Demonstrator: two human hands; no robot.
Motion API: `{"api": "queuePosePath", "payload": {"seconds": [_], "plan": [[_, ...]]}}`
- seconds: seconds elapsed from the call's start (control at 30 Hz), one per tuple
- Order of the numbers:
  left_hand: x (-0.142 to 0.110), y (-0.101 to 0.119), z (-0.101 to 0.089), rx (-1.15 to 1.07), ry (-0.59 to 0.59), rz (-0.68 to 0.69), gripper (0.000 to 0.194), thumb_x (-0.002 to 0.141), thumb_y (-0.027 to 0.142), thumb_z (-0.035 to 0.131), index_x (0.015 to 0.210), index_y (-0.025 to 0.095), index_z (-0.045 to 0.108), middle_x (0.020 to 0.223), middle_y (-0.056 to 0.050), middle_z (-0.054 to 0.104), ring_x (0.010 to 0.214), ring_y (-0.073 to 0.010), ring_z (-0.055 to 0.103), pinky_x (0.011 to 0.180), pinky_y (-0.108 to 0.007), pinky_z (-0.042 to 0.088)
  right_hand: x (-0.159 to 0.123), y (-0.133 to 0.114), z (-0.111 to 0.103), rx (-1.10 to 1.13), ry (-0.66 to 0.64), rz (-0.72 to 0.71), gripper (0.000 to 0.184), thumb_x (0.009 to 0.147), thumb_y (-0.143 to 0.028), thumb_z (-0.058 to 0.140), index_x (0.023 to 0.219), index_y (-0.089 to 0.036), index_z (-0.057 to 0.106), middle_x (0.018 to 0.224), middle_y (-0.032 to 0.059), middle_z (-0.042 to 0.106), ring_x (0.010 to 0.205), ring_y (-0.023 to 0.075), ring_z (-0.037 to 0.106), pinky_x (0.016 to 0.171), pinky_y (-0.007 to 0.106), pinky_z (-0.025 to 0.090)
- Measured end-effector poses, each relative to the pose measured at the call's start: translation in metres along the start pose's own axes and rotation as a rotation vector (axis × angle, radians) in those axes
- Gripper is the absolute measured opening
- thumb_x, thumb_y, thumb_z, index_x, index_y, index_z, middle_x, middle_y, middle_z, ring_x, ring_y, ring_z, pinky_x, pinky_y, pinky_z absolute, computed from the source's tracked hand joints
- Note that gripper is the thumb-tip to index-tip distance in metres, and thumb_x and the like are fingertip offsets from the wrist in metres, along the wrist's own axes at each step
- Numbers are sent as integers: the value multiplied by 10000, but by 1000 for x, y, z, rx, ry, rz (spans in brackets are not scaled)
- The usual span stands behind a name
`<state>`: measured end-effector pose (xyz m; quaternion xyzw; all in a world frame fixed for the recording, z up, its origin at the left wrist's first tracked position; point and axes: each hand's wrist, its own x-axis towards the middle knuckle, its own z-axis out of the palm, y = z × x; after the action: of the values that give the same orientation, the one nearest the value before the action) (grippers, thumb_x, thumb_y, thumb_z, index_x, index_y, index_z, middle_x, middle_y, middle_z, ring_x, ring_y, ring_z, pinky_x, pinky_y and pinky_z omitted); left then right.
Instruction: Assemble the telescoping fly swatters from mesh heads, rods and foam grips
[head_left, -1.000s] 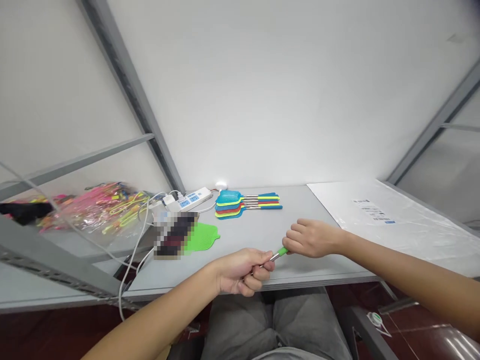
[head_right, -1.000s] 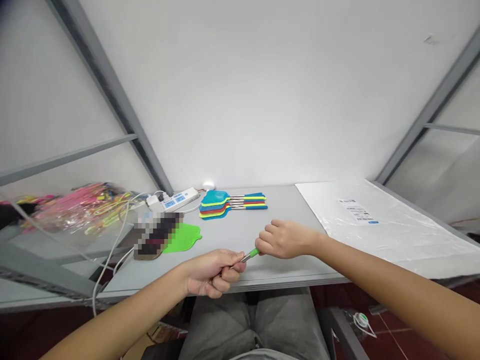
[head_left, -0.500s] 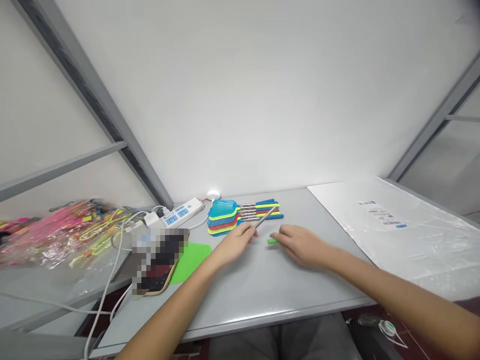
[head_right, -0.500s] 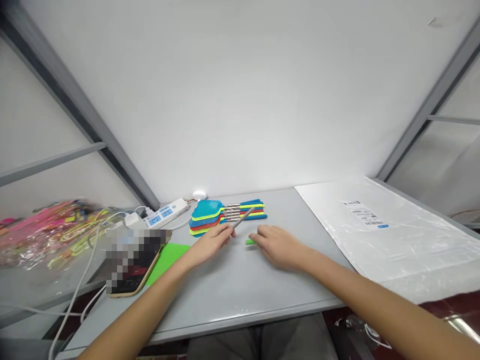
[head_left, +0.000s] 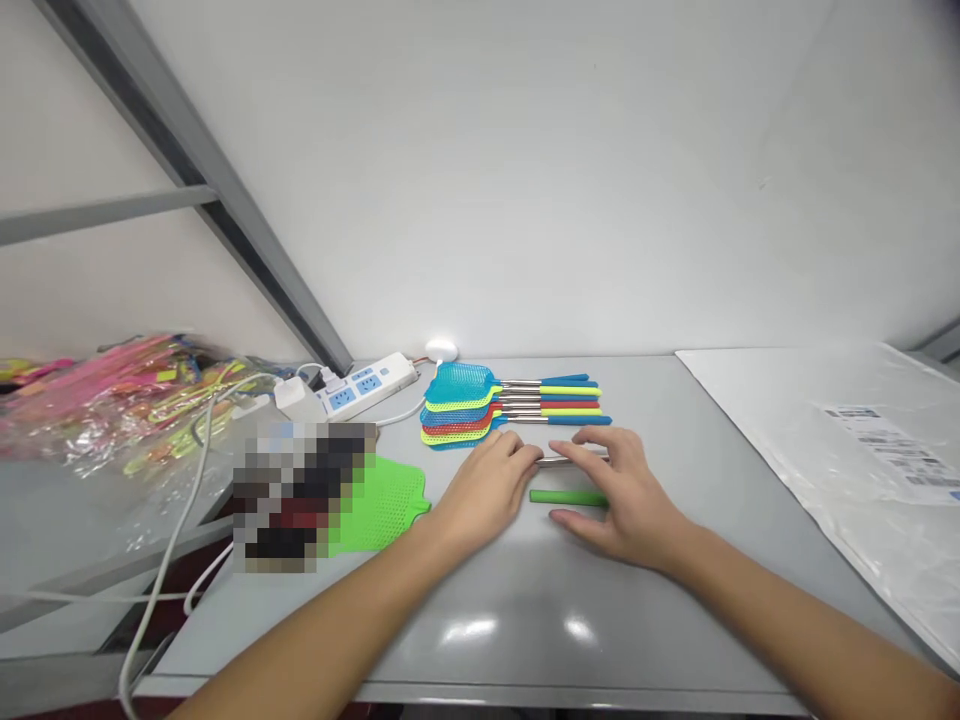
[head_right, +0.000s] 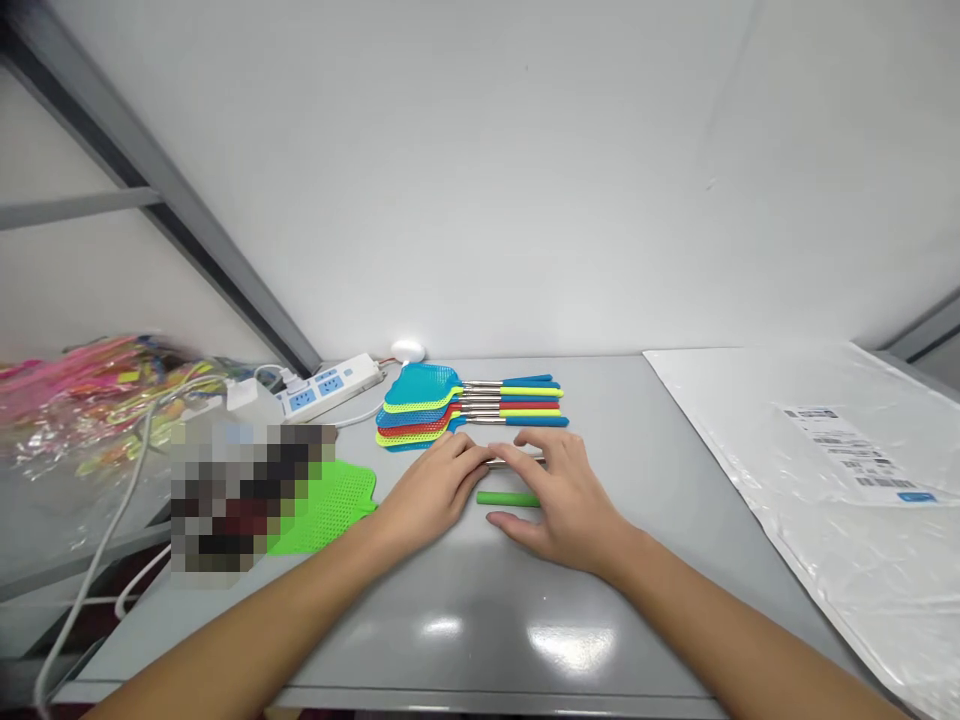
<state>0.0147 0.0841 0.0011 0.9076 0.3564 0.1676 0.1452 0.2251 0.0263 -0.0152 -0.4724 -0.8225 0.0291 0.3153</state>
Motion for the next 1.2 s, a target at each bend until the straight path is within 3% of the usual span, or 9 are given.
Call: {"api": "queuePosePath", "payload": {"seconds": [0.07, 0.2, 0.33, 0.53, 0.63, 0.8, 1.0, 1.1, 1.2], "plan": [[0, 1, 0, -17, -7, 18, 271, 1006, 248, 369, 1058, 206, 631, 960, -62, 555, 936, -211, 520, 826, -339, 448, 2, 0, 1, -6, -107, 22, 688, 810, -509, 681, 1398, -257, 428, 1287, 144, 462, 1162, 323, 449, 976, 528, 405], [-1, 1, -1, -57, 11, 0, 284, 998, 208, 356, 1146, 200, 599, 1037, -74, 597, 1012, -222, 537, 894, -365, 446, 6, 3, 3, 22, -227, 114, 444, 880, -436, 617, 1271, -248, 525, 1198, 119, 507, 1065, 277, 502, 929, 479, 438], [-2, -2, -4, -88, 68, -73, 371, 971, 137, 324, 1300, 182, 489, 1133, -93, 625, 1068, -231, 556, 938, -390, 442, 7, 4, 4, 32, -228, 164, 358, 888, -410, 609, 1199, -242, 558, 1141, 109, 529, 1005, 265, 516, 881, 457, 451], [-7, -4, -22, 23, -24, -74, 249, 886, 129, 427, 1038, 195, 613, 1001, -73, 617, 991, -249, 552, 870, -383, 450, 8, 3, 4, 51, -242, 204, 270, 889, -441, 610, 1081, -254, 585, 1034, 68, 569, 921, 236, 523, 832, 431, 450], [-9, -8, -30, -36, -96, -57, 213, 875, 154, 469, 1017, 216, 615, 986, -55, 596, 952, -225, 556, 809, -333, 457, 9, 3, 4, 67, -236, 221, 265, 884, -450, 616, 1059, -254, 585, 1017, 64, 572, 916, 235, 518, 829, 430, 446], [-7, -16, -27, -72, -107, -67, 118, 942, 235, 470, 918, 209, 582, 947, -42, 598, 923, -213, 551, 790, -325, 441, 10, 2, 3, 61, -232, 236, 241, 878, -440, 627, 1013, -248, 570, 996, 48, 573, 898, 225, 514, 814, 412, 438], [-4, -1, -19, -246, -17, -104, 160, 976, 292, 449, 993, 212, 586, 1008, -38, 650, 948, -207, 584, 828, -329, 441, 10, 2, 4, 3, -188, 281, 154, 940, -341, 537, 853, -219, 507, 857, 32, 586, 773, 197, 522, 720, 361, 426], [-4, 5, -21, -431, 70, -179, 194, 966, 334, 470, 1067, 219, 587, 1045, -41, 674, 935, -198, 614, 825, -319, 457, 10, 3, 5, -19, -185, 311, 171, 963, -344, 493, 850, -217, 509, 817, 32, 593, 733, 196, 532, 676, 342, 429], [-2, -1, -26, -502, 107, -245, 206, 951, 362, 488, 1036, 212, 602, 957, -27, 693, 873, -189, 633, 782, -299, 462, 10, 4, 7, -63, -181, 295, 173, 977, -339, 463, 870, -216, 521, 839, 38, 591, 734, 191, 546, 645, 321, 434]]}}
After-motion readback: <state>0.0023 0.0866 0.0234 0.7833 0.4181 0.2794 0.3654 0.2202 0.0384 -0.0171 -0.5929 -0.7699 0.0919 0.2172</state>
